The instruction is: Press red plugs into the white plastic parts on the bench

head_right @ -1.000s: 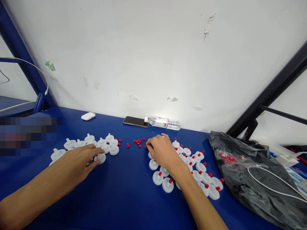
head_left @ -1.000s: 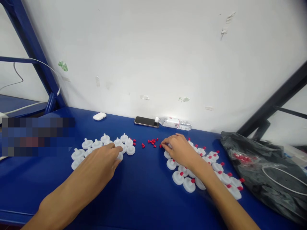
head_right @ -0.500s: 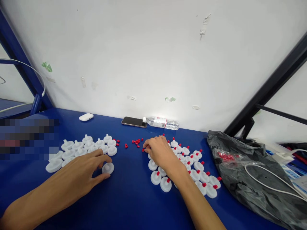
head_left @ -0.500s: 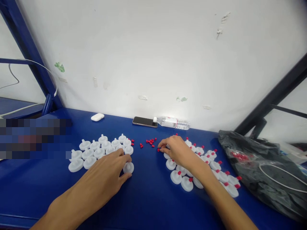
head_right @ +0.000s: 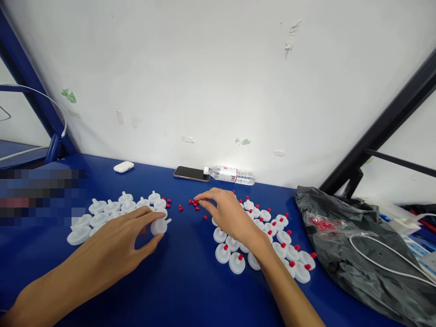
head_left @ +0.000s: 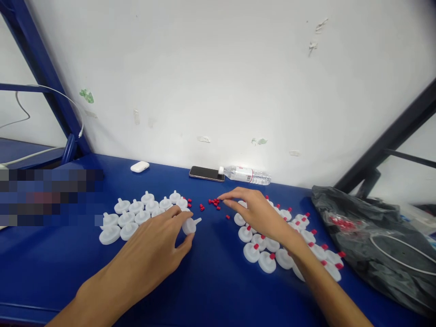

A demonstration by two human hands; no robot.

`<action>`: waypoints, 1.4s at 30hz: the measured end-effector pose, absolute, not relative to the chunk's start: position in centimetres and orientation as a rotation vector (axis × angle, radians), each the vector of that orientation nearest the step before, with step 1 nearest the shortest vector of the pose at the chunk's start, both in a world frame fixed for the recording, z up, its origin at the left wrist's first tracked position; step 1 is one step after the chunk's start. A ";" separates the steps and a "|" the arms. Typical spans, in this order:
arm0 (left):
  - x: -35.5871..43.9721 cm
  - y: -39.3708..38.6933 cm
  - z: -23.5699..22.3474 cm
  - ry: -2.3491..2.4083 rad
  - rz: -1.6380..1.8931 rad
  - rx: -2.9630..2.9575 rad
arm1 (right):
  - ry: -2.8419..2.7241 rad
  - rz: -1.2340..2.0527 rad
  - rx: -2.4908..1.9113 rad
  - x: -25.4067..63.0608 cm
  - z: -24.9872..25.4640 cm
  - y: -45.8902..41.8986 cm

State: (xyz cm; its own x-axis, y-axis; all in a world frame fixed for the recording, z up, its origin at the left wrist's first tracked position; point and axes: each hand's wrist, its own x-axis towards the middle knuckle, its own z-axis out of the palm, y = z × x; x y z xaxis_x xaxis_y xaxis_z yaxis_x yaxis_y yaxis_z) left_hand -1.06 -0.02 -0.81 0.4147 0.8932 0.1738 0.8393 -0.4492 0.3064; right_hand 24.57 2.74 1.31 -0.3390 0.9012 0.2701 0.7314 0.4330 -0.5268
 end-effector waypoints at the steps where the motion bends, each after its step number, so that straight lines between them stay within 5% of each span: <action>1: -1.0 -0.1 -0.7 1.547 0.459 2.493 | -2.132 0.511 -1.303 24.2 1.6 2.4; 7: -0.9 -0.4 -0.3 1.537 0.428 2.437 | -2.023 0.827 -1.133 22.0 2.5 1.0; 21: -0.8 -0.4 -0.6 1.405 0.738 2.420 | -1.957 0.965 -1.057 21.3 2.1 0.8; 32: -0.8 -0.8 0.1 1.090 1.212 2.687 | -1.639 1.795 -0.652 21.8 2.0 0.4; 42: -0.5 -1.2 0.1 1.061 1.147 2.770 | -1.665 1.515 -0.704 21.5 0.7 1.0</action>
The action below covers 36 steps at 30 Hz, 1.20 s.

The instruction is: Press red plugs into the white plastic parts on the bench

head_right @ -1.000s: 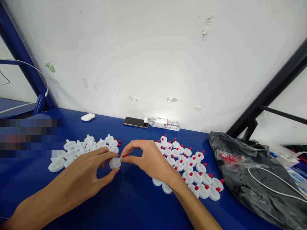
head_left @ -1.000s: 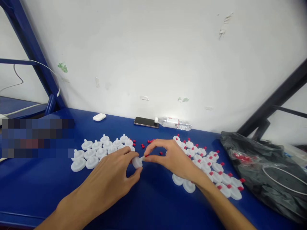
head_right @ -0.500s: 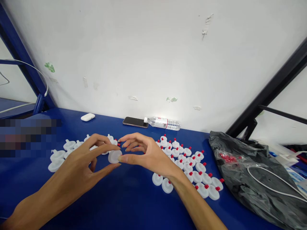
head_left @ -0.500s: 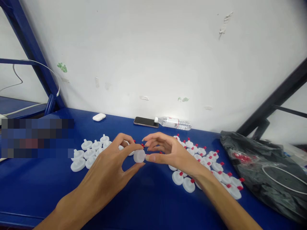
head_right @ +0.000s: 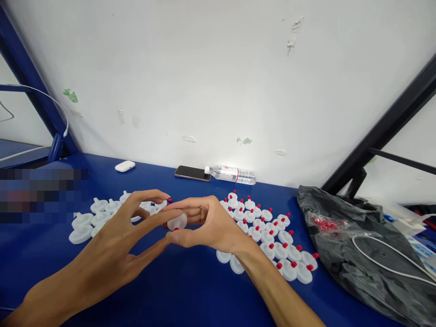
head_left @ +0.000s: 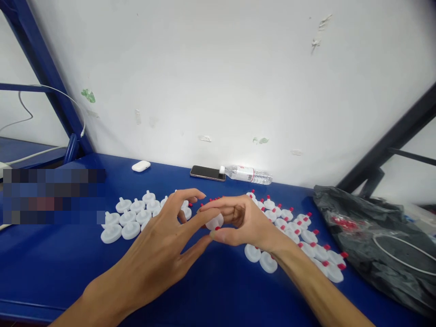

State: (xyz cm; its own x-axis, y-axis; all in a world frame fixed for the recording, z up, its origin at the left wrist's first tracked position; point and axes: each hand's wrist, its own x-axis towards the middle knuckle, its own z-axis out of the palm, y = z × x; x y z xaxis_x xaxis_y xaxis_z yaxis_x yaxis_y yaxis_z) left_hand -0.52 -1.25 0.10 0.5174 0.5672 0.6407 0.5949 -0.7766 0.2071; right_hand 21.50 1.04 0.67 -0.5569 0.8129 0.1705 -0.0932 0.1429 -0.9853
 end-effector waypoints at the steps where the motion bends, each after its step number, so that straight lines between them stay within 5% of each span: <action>1: -0.5 -1.3 0.2 -1.048 -1.108 -2.707 | -1.652 1.513 -0.727 21.6 0.9 1.0; 6: -0.6 -1.1 0.4 -1.152 -1.140 -2.677 | -1.626 1.392 -0.856 22.6 2.6 0.8; 12: -1.0 0.1 -0.7 -1.218 -0.783 -2.704 | -1.907 0.977 -1.078 23.9 3.1 1.3; 22: -1.6 0.8 -2.2 -1.254 -0.512 -2.664 | -2.293 0.946 -1.317 25.0 3.1 1.3; 29: -1.4 0.7 -2.1 -1.215 -0.418 -2.773 | -2.341 0.116 -1.545 25.2 1.6 2.6; 36: -1.2 0.5 -2.5 -1.272 -0.408 -2.732 | -2.480 0.065 -1.576 25.3 0.2 3.3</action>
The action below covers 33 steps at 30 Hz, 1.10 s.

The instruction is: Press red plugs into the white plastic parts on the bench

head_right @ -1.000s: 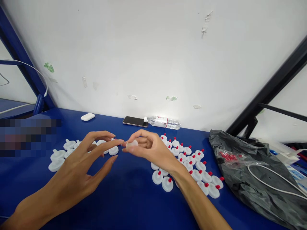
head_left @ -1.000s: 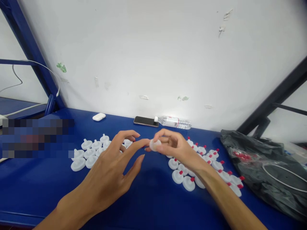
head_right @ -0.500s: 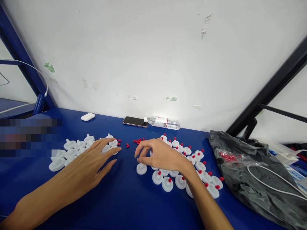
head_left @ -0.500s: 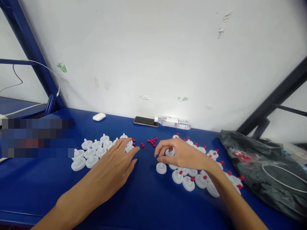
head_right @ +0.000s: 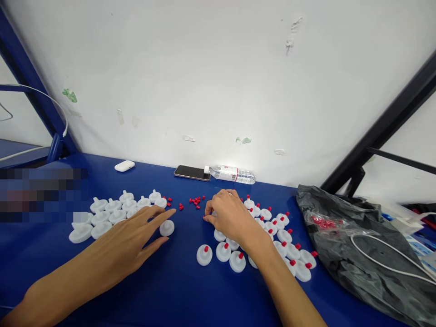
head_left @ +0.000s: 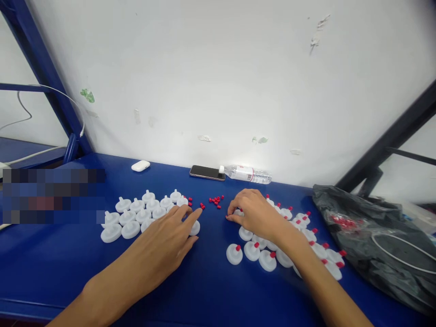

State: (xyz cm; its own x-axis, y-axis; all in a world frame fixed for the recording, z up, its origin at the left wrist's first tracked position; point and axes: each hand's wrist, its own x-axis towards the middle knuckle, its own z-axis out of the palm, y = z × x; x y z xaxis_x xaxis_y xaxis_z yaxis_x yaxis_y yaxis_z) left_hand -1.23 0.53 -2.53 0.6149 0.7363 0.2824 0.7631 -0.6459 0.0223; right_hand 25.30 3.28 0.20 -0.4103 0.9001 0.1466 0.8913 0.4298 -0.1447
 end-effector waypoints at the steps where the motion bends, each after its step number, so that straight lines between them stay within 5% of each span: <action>1: -1.3 0.6 -2.8 -1.290 -0.371 -2.717 | -2.485 0.084 -1.579 25.2 0.2 3.2; 18: -0.6 -0.3 -1.5 -1.231 -0.265 -2.935 | -2.509 0.251 -1.449 24.3 0.7 2.6; 33: -0.3 -0.5 -0.6 -1.283 -0.467 -2.816 | -2.068 0.879 -1.050 22.1 2.4 0.7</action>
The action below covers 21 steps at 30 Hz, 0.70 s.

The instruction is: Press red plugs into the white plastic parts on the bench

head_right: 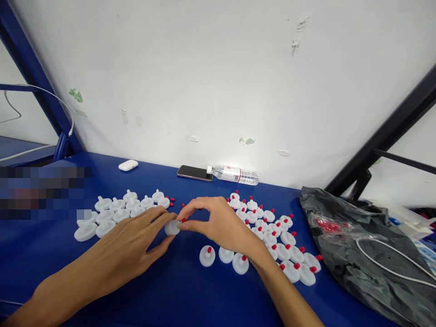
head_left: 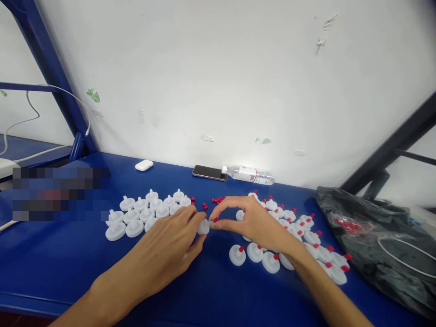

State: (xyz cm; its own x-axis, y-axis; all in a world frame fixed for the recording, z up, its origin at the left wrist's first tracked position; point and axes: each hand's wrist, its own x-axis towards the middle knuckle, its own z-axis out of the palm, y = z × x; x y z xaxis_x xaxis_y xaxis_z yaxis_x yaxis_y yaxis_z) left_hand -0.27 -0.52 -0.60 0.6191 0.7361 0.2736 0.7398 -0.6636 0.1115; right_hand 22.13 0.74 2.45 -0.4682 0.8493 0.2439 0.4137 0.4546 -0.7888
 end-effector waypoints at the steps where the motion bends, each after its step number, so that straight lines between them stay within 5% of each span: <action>1: -0.2 -0.5 -0.5 -1.273 -0.493 -2.789 | -2.063 0.888 -1.052 22.1 2.3 0.8; 13: -0.5 -0.3 -0.7 -1.188 -0.768 -2.666 | -1.931 1.041 -0.958 22.4 2.9 0.8; 21: -0.5 -0.6 -0.2 -0.881 -1.038 -2.574 | -1.703 1.706 -0.677 22.4 2.0 0.5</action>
State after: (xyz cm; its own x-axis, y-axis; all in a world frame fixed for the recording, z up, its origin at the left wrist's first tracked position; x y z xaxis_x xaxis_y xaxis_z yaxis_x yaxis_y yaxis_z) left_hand -0.54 -0.57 -0.15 0.5687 0.4468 0.6906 0.6089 -0.7931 0.0116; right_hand 22.38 0.53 2.00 -0.6712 0.7377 0.0729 -0.0742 0.0310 -0.9968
